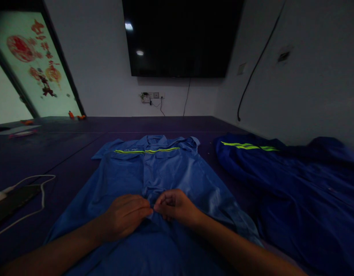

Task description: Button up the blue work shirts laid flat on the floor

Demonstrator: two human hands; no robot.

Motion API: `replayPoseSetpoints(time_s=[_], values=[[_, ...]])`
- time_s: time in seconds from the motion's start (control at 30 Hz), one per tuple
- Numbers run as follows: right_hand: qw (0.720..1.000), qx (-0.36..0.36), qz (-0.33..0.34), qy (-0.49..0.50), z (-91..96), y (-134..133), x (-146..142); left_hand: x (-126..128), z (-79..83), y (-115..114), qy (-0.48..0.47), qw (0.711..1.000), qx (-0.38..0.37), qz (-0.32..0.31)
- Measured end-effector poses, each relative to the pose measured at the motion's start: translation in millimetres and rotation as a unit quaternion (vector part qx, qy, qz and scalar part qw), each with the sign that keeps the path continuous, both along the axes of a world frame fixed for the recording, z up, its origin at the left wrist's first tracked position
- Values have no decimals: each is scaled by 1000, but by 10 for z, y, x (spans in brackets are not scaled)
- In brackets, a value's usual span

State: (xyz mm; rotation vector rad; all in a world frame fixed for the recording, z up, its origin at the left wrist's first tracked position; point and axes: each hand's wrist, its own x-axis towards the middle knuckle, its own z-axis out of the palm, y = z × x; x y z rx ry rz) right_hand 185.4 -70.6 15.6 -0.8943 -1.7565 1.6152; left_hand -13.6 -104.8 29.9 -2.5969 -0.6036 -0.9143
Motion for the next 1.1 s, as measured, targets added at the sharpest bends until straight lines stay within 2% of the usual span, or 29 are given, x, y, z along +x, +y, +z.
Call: replayPoseSetpoints(time_s=[0.23, 0.53, 0.7, 0.83, 0.97, 1.03, 1.1], values=[[1000, -2, -3, -1, -15, 1, -11, 10, -17, 8, 43, 999, 17, -24], [996, -86, 27, 9, 44, -19, -6, 18, 130, -75, 73, 994, 42, -73], [993, -106, 58, 8, 67, -2, 21, 32, 117, -69, 71, 993, 45, -83], [992, -105, 72, 0, 94, -6, 31, 23, 59, -60, 46, 996, 24, -70], [992, -104, 74, 13, 106, -18, 31, -10, 56, -60, 15, 998, 38, -44], [992, -110, 64, 24, 105, -14, 33, -9, 83, -64, 36, 999, 36, -15], [991, -114, 55, 32, 108, -9, 41, 11, 114, -74, 72, 997, 0, 22]])
